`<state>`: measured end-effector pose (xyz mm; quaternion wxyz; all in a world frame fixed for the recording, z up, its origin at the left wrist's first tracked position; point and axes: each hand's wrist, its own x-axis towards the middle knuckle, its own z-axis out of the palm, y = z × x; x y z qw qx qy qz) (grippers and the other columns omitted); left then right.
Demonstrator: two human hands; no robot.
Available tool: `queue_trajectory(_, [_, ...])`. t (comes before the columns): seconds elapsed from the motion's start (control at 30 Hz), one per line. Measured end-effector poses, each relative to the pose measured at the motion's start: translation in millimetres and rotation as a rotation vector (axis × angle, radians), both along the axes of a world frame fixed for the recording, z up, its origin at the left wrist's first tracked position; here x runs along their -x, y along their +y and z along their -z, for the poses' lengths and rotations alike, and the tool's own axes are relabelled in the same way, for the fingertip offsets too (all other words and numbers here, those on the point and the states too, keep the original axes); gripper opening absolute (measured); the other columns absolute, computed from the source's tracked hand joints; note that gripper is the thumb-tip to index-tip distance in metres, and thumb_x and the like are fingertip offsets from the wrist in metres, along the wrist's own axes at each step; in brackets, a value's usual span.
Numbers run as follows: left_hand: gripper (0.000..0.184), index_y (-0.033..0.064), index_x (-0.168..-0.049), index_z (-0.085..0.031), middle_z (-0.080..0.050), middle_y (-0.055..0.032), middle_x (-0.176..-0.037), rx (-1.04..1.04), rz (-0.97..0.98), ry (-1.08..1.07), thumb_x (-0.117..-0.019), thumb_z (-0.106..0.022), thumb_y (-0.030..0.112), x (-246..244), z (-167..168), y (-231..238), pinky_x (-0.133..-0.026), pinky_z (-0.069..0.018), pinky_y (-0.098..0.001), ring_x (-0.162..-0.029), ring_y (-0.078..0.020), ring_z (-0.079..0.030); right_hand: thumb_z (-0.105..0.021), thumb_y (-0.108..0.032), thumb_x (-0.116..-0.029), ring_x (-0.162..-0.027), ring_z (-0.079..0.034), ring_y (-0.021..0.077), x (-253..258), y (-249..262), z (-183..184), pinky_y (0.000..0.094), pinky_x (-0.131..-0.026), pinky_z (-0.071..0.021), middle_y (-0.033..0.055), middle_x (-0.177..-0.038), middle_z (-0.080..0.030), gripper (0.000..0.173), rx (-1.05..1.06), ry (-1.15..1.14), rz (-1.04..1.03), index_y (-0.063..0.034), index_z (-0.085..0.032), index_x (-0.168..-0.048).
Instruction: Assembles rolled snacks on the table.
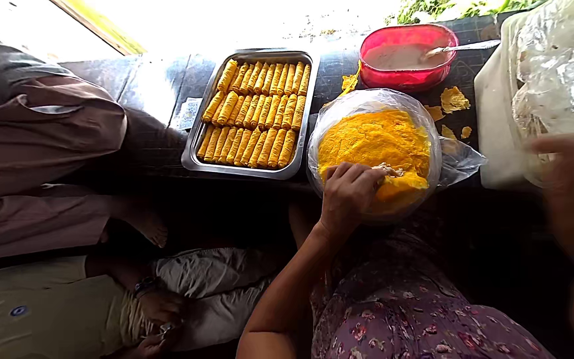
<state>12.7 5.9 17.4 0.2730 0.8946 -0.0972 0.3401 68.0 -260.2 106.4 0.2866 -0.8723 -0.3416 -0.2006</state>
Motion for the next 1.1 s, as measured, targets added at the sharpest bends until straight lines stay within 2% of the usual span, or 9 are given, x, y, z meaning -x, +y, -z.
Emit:
queue_trajectory(0.13, [0.016, 0.0031, -0.099, -0.077, -0.074, -0.0122, -0.090, 0.002, -0.019, 0.135, -0.0977, -0.064, 0.012, -21.7, -13.5, 13.2, -0.078, -0.0496, -0.0450, -0.086, -0.0280, -0.068, -0.063, -0.028, -0.1002, -0.106, -0.068, 0.0379, -32.0, 79.6, 34.9, 0.0541, -0.095, -0.0515, 0.0191, -0.112, -0.073, 0.041, -0.014, 0.218, -0.192, 0.0030, -0.068, -0.126])
queue_trajectory(0.3, [0.015, 0.0007, -0.096, -0.076, -0.072, -0.0146, -0.086, -0.056, -0.011, 0.291, -0.0957, -0.068, 0.013, -52.0, -14.2, 32.9, -0.081, -0.0524, -0.0501, -0.086, -0.0330, -0.069, -0.075, -0.020, -0.0933, -0.089, -0.066, 0.0411, -78.7, 121.3, 56.4, 0.0562, -0.084, -0.0498, 0.0225, -0.089, -0.069, 0.028, 0.041, 0.345, -0.215, 0.0059, -0.070, -0.101])
queue_trajectory(0.43, [0.018, 0.0012, -0.099, -0.075, -0.070, -0.0150, -0.087, -0.082, 0.041, 0.432, -0.0931, -0.073, 0.019, -59.0, -18.9, 41.5, -0.085, -0.0525, -0.0497, -0.090, -0.0339, -0.068, -0.077, -0.017, -0.0906, -0.084, -0.066, 0.0386, -84.5, 119.8, 71.4, 0.0541, -0.080, -0.0506, 0.0198, -0.084, -0.068, 0.023, 0.049, 0.267, -0.272, 0.0037, -0.070, -0.094])
queue_trajectory(0.63, [0.036, 0.0025, -0.110, -0.072, -0.067, -0.0157, -0.094, -0.109, 0.065, 0.524, -0.0884, -0.079, 0.030, -47.3, -25.2, 38.5, -0.082, -0.0490, -0.0544, -0.095, -0.0367, -0.063, -0.075, -0.021, -0.0904, -0.099, -0.064, 0.0429, -71.2, 101.1, 81.6, 0.0572, -0.082, -0.0499, 0.0199, -0.099, -0.069, 0.023, 0.055, 0.173, -0.346, -0.0014, -0.072, -0.102])
queue_trajectory(0.7, [0.033, 0.0032, -0.111, -0.073, -0.069, -0.0160, -0.099, -0.125, 0.060, 0.482, -0.0892, -0.079, 0.027, -45.2, -27.5, 38.0, -0.086, -0.0497, -0.0553, -0.100, -0.0366, -0.064, -0.075, -0.013, -0.0900, -0.106, -0.065, 0.0432, -69.9, 99.0, 75.3, 0.0580, -0.090, -0.0500, 0.0208, -0.106, -0.070, 0.022, 0.048, 0.178, -0.362, -0.0014, -0.073, -0.108])
queue_trajectory(0.77, [0.018, 0.0032, -0.104, -0.075, -0.071, -0.0155, -0.100, -0.162, 0.021, 0.386, -0.0919, -0.074, 0.016, -40.2, -35.3, 33.7, -0.086, -0.0512, -0.0521, -0.101, -0.0356, -0.066, -0.071, -0.003, -0.0900, -0.111, -0.066, 0.0413, -65.3, 98.8, 68.0, 0.0543, -0.099, -0.0504, 0.0200, -0.110, -0.072, 0.019, 0.023, 0.140, -0.369, -0.0008, -0.074, -0.108])
queue_trajectory(0.83, [0.011, 0.0027, -0.098, -0.077, -0.070, -0.0141, -0.095, -0.197, -0.002, 0.372, -0.0953, -0.069, 0.010, -29.8, -46.0, 25.9, -0.084, -0.0525, -0.0459, -0.095, -0.0326, -0.065, -0.065, -0.002, -0.0933, -0.109, -0.067, 0.0385, -55.6, 99.8, 62.2, 0.0495, -0.097, -0.0526, 0.0182, -0.108, -0.073, 0.017, 0.024, 0.128, -0.389, -0.0008, -0.075, -0.107])
queue_trajectory(0.9, [0.013, 0.0011, -0.100, -0.077, -0.070, -0.0155, -0.094, -0.212, 0.009, 0.461, -0.0946, -0.071, 0.011, -17.2, -52.9, 15.9, -0.083, -0.0548, -0.0454, -0.092, -0.0331, -0.067, -0.064, -0.003, -0.0935, -0.105, -0.069, 0.0374, -46.4, 101.4, 62.1, 0.0478, -0.094, -0.0544, 0.0182, -0.106, -0.073, 0.019, 0.061, 0.138, -0.434, -0.0002, -0.076, -0.108])
queue_trajectory(1.1, [0.011, 0.0004, -0.093, -0.076, -0.070, -0.0156, -0.090, -0.217, -0.098, 0.509, -0.0894, -0.076, 0.011, -5.1, -34.6, -1.8, -0.077, -0.0561, -0.0458, -0.088, -0.0333, -0.069, -0.064, 0.003, -0.0901, -0.099, -0.069, 0.0354, -40.7, 104.4, 76.6, 0.0441, -0.088, -0.0562, 0.0174, -0.100, -0.072, 0.016, 0.115, 0.067, -0.490, 0.0002, -0.077, -0.100])
